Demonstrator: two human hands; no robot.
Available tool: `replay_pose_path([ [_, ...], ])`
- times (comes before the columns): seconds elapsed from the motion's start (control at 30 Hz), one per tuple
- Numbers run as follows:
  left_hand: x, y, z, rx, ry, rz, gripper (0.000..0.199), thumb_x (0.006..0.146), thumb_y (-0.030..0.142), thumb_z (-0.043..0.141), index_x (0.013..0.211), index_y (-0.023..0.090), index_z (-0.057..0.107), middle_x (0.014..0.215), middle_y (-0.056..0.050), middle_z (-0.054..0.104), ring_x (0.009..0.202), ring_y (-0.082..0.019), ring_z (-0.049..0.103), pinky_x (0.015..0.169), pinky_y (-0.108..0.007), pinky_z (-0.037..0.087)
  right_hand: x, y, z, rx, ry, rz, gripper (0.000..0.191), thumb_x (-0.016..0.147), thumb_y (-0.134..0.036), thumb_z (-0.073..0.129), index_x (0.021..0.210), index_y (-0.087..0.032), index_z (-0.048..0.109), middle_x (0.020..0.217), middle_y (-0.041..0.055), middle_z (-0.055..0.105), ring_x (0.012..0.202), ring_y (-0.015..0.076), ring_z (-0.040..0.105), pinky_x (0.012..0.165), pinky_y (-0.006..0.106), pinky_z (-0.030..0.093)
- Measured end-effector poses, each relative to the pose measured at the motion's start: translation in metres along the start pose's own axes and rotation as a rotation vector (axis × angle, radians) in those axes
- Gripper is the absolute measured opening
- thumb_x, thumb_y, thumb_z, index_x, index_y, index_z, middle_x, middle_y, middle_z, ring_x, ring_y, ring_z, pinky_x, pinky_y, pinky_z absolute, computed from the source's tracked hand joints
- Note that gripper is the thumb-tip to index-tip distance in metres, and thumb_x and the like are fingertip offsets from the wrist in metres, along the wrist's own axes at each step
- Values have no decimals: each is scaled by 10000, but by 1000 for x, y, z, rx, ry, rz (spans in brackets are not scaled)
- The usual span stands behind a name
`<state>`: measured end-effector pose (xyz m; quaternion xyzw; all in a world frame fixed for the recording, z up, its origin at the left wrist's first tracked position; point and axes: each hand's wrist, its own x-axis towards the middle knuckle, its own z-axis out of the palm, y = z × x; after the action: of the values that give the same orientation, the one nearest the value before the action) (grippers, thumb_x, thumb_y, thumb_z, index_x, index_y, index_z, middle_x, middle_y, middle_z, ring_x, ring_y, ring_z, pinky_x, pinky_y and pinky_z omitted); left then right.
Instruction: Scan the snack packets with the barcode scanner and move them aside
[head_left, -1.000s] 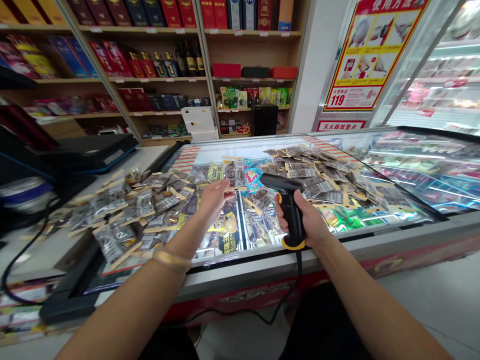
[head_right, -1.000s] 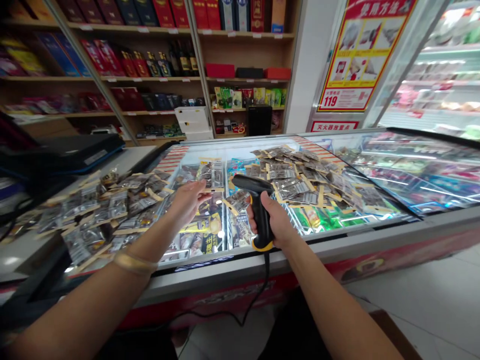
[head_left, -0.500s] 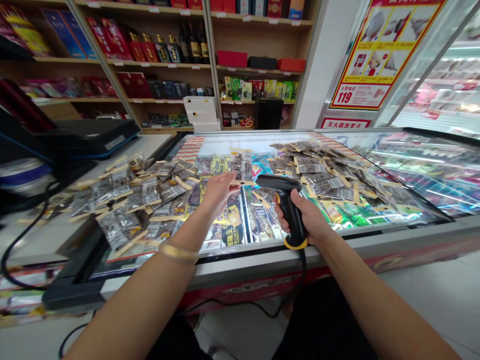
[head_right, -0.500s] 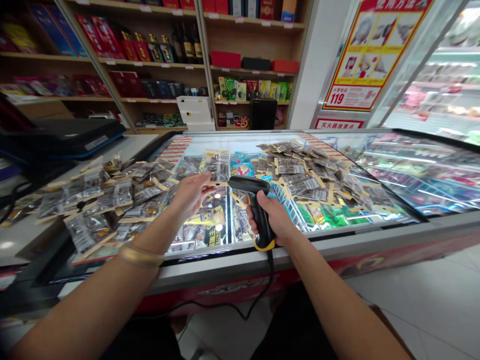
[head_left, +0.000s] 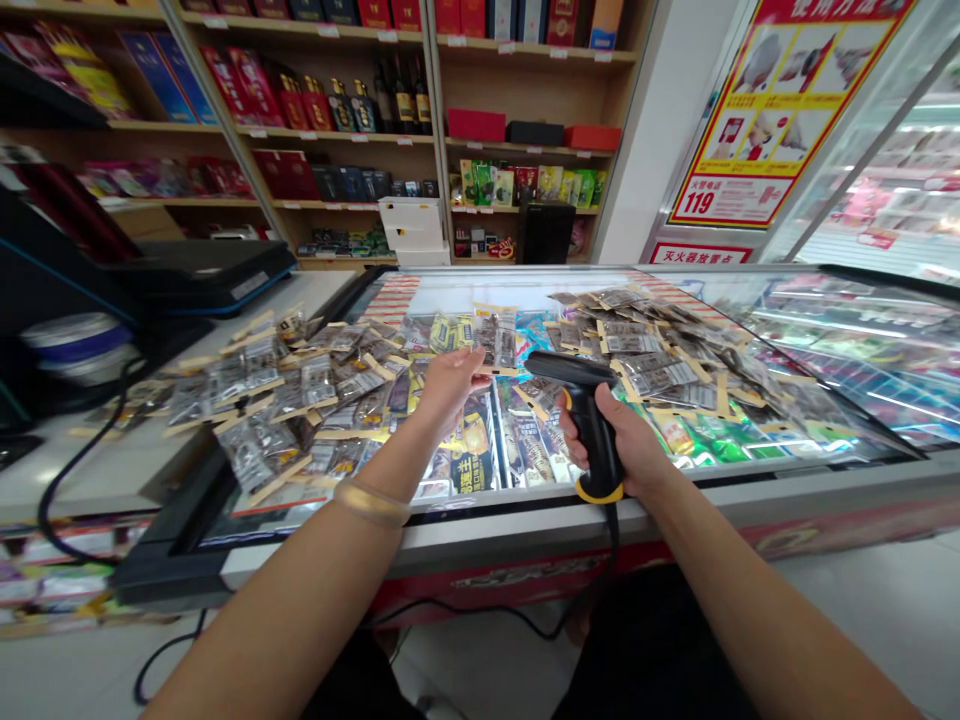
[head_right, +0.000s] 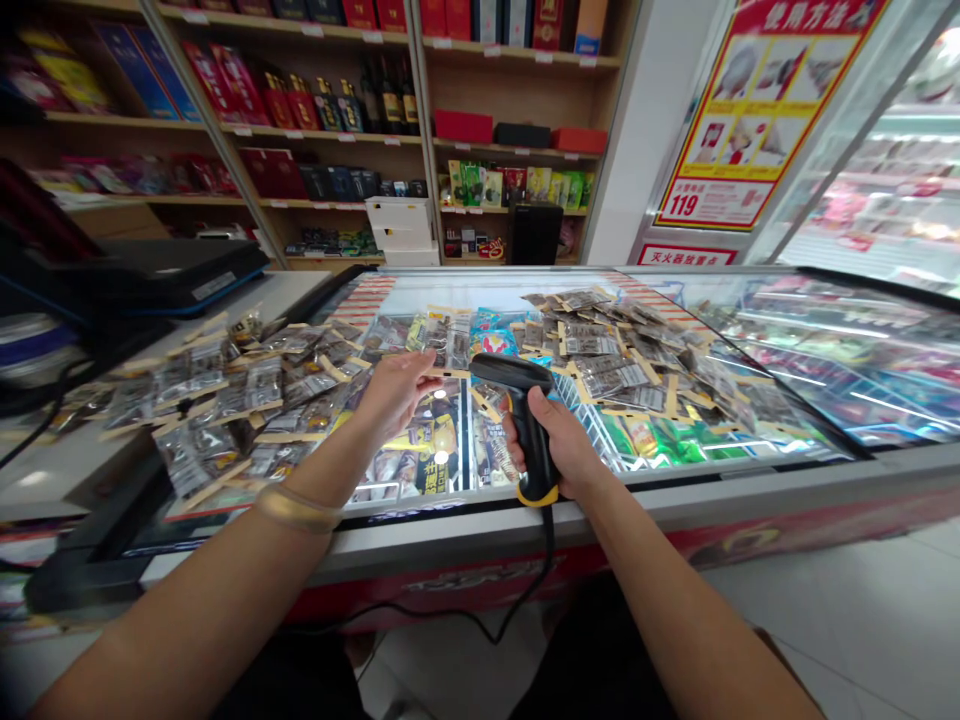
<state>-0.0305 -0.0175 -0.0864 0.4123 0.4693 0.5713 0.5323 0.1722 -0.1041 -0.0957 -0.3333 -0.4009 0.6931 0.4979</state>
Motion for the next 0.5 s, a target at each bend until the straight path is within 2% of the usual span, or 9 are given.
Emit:
replay_pose_path([
  [0.13,0,6,-6,17,70,98,266,700,371,786,646,159,635,608,31,548,554,-99,532,642,-281,530,5,-4,11,19,-11,-44,593,653,-699,786,889,-190,593,653,-31,538,466,86,445,405,217,387],
  [0.23,0,23,-25,41,109,255,260,701,402,758,694,158,667,643,22,590,602,-108,549,639,-255,518,17,-10,31,10,-59,-57,587,635,-684,809,862,-188,590,653,-30,545,464,84,448,401,216,399],
  [0.37,-1,56,-72,135,242,413,265,719,424,712,787,169,705,728,-2,663,675,-133,572,646,-232,491,39,-13,68,6,-157,-29,599,632,-699,800,856,-181,599,647,-31,555,454,81,468,388,205,409],
  [0.5,1,82,-128,359,426,467,282,804,408,585,866,173,728,768,-32,688,766,-189,610,720,-268,500,60,-4,105,14,-227,37,545,726,-680,740,886,-178,600,637,-32,549,444,79,478,385,198,409],
])
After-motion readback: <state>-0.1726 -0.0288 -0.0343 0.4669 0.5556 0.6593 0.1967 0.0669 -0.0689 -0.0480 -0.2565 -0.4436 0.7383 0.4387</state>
